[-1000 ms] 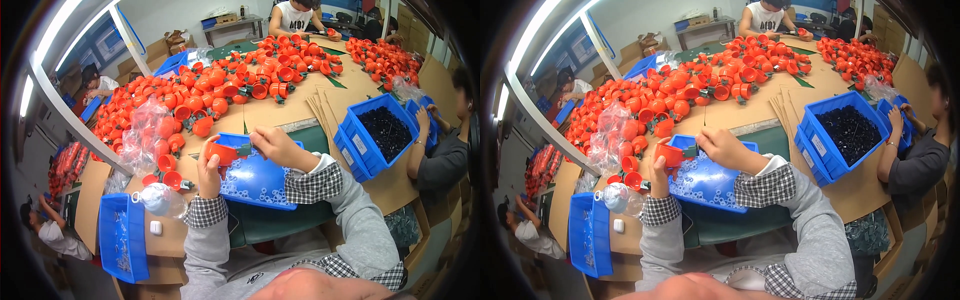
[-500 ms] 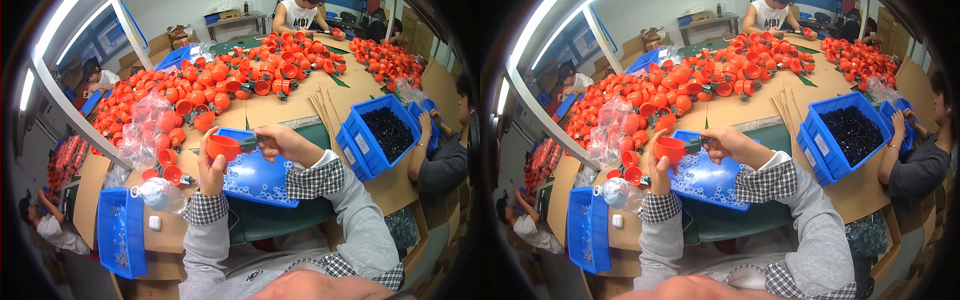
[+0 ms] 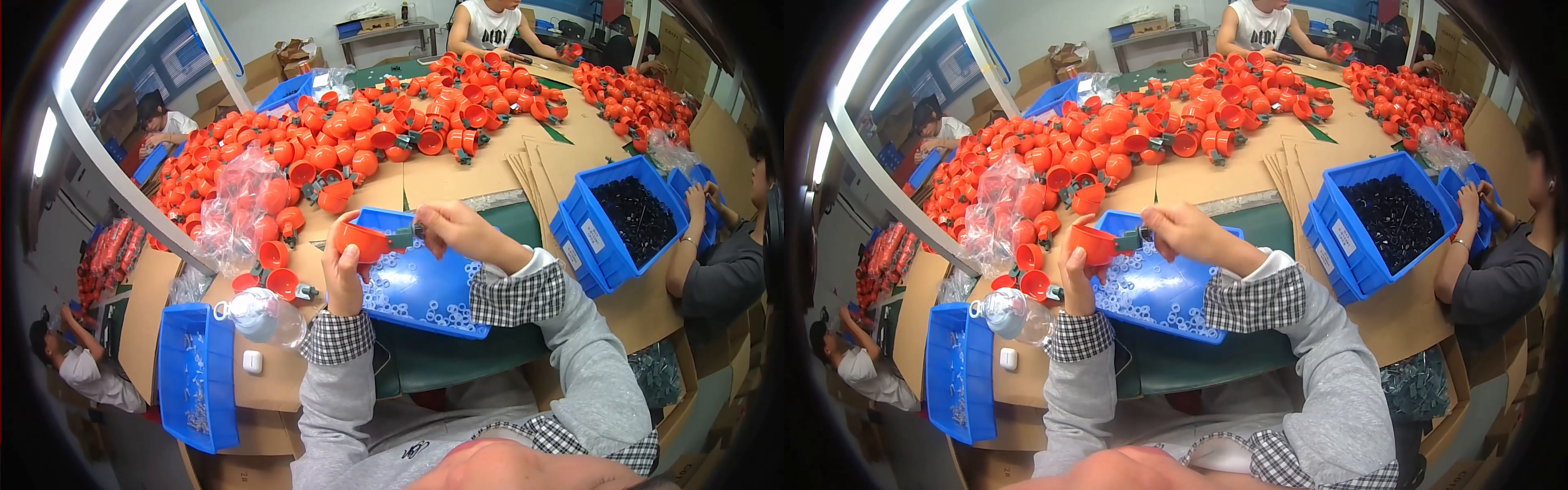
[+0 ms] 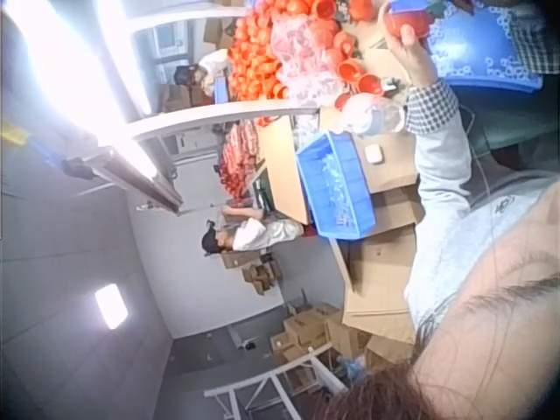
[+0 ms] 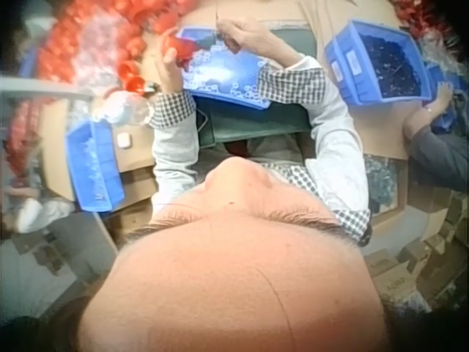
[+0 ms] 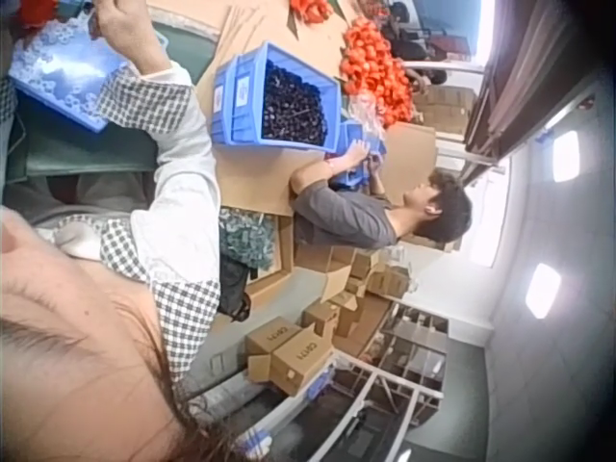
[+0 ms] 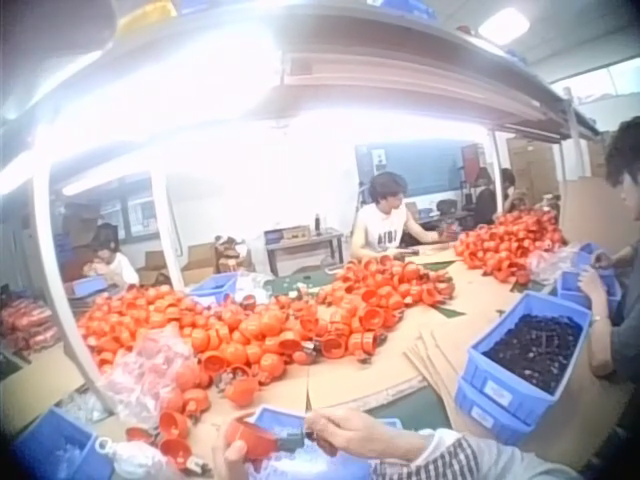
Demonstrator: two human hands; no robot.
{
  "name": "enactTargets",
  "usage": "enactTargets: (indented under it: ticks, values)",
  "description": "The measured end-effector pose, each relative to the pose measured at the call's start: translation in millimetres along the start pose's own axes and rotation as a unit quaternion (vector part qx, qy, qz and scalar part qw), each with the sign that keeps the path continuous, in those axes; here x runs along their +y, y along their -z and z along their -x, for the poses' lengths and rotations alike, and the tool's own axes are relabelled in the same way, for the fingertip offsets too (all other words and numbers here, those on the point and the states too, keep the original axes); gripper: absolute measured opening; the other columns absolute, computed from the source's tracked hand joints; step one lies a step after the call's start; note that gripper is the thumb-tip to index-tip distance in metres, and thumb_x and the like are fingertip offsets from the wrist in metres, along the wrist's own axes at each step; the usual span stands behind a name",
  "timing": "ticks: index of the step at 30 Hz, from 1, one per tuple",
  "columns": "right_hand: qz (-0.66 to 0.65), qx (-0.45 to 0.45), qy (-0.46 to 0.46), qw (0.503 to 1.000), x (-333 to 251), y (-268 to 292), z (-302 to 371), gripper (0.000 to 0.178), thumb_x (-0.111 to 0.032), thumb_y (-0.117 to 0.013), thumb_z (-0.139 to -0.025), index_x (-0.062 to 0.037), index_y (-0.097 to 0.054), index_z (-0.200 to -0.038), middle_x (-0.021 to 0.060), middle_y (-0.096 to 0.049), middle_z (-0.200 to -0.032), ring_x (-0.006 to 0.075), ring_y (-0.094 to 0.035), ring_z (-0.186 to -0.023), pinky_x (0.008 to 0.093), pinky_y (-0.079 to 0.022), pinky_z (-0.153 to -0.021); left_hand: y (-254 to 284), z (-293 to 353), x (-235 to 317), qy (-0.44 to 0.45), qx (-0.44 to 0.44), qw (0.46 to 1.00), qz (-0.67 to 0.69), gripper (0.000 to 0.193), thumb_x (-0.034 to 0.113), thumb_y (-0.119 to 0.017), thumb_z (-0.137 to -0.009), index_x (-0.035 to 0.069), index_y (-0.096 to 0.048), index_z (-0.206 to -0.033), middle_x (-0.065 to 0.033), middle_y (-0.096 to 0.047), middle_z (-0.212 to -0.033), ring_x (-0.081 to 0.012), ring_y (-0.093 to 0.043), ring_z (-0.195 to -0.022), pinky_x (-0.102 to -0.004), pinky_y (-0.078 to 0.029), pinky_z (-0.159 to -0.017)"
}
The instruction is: Assembling small plastic poultry watering components by hand at a factory workbench.
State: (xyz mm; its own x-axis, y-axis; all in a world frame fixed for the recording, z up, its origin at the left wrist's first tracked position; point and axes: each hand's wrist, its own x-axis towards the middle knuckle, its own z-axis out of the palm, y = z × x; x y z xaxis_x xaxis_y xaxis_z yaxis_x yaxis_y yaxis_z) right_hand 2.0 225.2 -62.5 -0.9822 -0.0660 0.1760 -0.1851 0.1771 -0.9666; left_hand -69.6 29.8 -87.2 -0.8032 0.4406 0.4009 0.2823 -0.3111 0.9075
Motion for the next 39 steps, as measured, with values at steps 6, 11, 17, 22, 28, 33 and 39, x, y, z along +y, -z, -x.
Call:
enactTargets:
  ticks: [6, 11, 17, 22, 28, 33, 39]
  values:
    - [0.486, 0.123, 0.289, 0.815, -2, -9, 6, 0.024, -0.028, -0.059, -0.085, -0.0044, -0.056, -0.085, 0.0103, -0.057, -0.065, 0.0267, -0.059, -0.060, 0.0355, -0.046, -0.052, 3, -2, 0, 0.021, 0.008, 1.000, 0.022, 0.060, 0.044, -0.048, -0.081, -0.002, -0.046, -0.119, -0.0051, -0.056, -0.079, -0.0043, -0.045, -0.050, -0.0160, -0.032, -0.039]
    - [0.477, 0.109, 0.242, 0.838, 1, -4, 4, 0.024, -0.027, -0.063, -0.082, -0.0046, -0.056, -0.082, 0.0102, -0.058, -0.071, 0.0267, -0.060, -0.062, 0.0351, -0.047, -0.054, 5, -1, -3, 0.028, 0.010, 0.999, 0.044, 0.063, 0.048, -0.045, -0.081, -0.004, -0.046, -0.118, -0.0061, -0.056, -0.077, -0.0056, -0.044, -0.048, -0.0171, -0.032, -0.038]
    - [0.514, 0.123, 0.321, 0.786, -5, -7, 7, 0.027, -0.032, -0.061, -0.082, -0.0058, -0.055, -0.084, 0.0070, -0.054, -0.068, 0.0244, -0.058, -0.060, 0.0370, -0.045, -0.051, 5, -3, 1, 0.045, 0.019, 0.996, 0.070, 0.066, 0.051, -0.044, -0.080, -0.004, -0.045, -0.117, -0.0062, -0.054, -0.071, -0.0068, -0.043, -0.045, -0.0184, -0.032, -0.038]
    - [0.521, 0.167, 0.348, 0.761, -14, -8, 5, 0.026, -0.031, -0.059, -0.084, -0.0049, -0.054, -0.083, 0.0078, -0.053, -0.065, 0.0255, -0.057, -0.058, 0.0361, -0.045, -0.051, 7, -2, 0, 0.036, 0.009, 0.997, 0.061, 0.064, 0.049, -0.044, -0.080, -0.004, -0.046, -0.116, -0.0053, -0.054, -0.070, -0.0059, -0.042, -0.045, -0.0184, -0.031, -0.038]
    - [-0.201, -0.082, -0.066, 0.974, 13, -10, 1, 0.034, -0.027, -0.042, -0.096, -0.0014, -0.051, -0.076, 0.0057, -0.052, -0.058, 0.0164, -0.053, -0.053, 0.0305, -0.045, -0.052, 6, -2, 4, 0.002, 0.017, 1.000, 0.009, 0.061, 0.047, -0.045, -0.079, -0.003, -0.049, -0.114, -0.0041, -0.053, -0.070, -0.0049, -0.041, -0.045, -0.0179, -0.030, -0.038]
    - [0.074, 0.037, 0.038, 0.996, -7, -16, 3, 0.032, -0.027, -0.045, -0.095, 0.0004, -0.053, -0.079, 0.0060, -0.053, -0.060, 0.0163, -0.053, -0.053, 0.0294, -0.046, -0.052, 9, -1, 4, 0.025, 0.028, 0.999, 0.031, 0.060, 0.045, -0.045, -0.079, -0.003, -0.049, -0.115, -0.0034, -0.053, -0.070, -0.0042, -0.040, -0.045, -0.0177, -0.030, -0.038]
    - [0.449, 0.152, 0.306, 0.825, 5, -17, 3, 0.032, -0.030, -0.054, -0.090, -0.0024, -0.052, -0.074, 0.0073, -0.049, -0.052, 0.0233, -0.054, -0.047, 0.0338, -0.045, -0.047, 4, -2, 3, 0.004, 0.021, 1.000, 0.011, 0.059, 0.044, -0.045, -0.079, -0.003, -0.049, -0.115, -0.0031, -0.053, -0.069, -0.0039, -0.040, -0.045, -0.0176, -0.029, -0.038]
